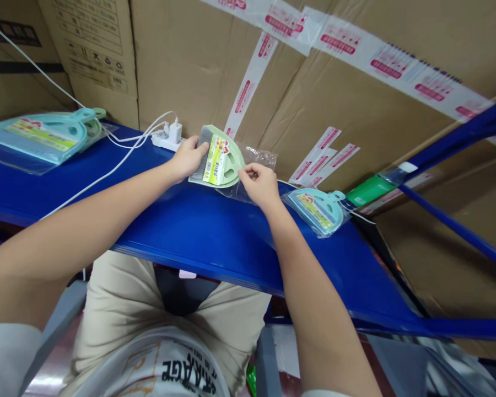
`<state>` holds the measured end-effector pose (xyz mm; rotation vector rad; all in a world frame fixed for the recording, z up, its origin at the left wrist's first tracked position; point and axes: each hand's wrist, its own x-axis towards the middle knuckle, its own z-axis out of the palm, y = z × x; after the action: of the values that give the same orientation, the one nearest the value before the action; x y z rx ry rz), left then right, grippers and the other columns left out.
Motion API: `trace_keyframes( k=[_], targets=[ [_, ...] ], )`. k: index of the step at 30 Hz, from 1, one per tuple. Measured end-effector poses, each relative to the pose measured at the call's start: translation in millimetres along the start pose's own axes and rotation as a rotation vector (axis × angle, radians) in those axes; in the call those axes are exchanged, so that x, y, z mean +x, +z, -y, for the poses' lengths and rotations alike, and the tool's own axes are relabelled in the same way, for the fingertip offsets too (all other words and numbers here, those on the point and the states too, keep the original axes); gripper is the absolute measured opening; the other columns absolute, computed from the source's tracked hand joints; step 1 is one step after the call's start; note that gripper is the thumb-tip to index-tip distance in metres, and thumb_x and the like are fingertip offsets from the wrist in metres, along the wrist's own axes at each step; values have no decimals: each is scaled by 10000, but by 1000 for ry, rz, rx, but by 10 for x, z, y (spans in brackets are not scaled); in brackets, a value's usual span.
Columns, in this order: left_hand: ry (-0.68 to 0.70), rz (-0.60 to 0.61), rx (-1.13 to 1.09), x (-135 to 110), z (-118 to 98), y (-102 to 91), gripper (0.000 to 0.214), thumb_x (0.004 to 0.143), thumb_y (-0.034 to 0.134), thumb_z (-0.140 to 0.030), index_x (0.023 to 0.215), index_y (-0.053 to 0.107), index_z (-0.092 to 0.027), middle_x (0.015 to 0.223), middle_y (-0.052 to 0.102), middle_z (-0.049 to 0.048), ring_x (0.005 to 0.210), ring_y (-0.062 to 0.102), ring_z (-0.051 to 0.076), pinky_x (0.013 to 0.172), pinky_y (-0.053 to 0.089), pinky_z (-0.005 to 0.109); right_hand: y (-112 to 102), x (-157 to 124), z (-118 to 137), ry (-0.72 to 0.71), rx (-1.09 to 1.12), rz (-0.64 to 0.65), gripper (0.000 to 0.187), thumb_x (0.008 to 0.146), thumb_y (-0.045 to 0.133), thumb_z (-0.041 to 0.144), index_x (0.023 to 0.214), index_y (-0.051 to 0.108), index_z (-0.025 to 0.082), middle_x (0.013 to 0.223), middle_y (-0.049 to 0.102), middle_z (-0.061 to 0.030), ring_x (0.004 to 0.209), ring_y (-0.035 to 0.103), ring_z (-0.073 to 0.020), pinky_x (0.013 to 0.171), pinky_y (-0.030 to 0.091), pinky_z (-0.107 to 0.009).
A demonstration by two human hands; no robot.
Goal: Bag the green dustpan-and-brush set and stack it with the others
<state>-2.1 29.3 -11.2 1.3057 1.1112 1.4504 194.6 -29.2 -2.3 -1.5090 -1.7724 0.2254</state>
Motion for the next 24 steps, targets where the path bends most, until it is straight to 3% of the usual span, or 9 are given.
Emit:
trace_keyframes(
  k=[7,14,18,21,24],
  targets=[
    [-26,-15,-52,-68,-29,53,82,861,661,-266,927,659,-217,920,748,61,1012,718,271,890,600,400,62,12,-12,-4,133,10,194,852,609,339,750,674,187,692,624,13,612,511,-119,628,429,-256],
    [-114,2,-102,-120,-19,115,55,845,659,-205,898,648,-212,924,751,74,1003,728,278,911,591,414,92,2,38,19,153,47,210,865,614,368,785,691,190,728,643,5,621,556,-125,611,440,-257],
    [-114,1,-119,-93,-15,98,53,845,666,-206,892,642,-217,917,756,67,999,730,271,922,588,410,-179,87,-58,30,89,-81,209,892,563,336,852,701,185,809,684,-22,745,623,-157,680,484,-274],
    [-97,-10,-105,-78,-32,77,30,855,661,-208,870,637,-217,901,755,60,1000,729,269,922,589,403,-468,152,-220,182,17,-242,174,880,537,251,827,688,182,831,707,-45,808,647,-175,712,511,-289],
    [-92,-21,-107,-73,-52,56,36,852,667,-205,866,636,-213,903,754,65,1007,729,276,920,590,402,-594,167,-340,420,72,-115,126,830,585,185,730,661,176,763,707,-54,693,639,-157,620,510,-267]
  ],
)
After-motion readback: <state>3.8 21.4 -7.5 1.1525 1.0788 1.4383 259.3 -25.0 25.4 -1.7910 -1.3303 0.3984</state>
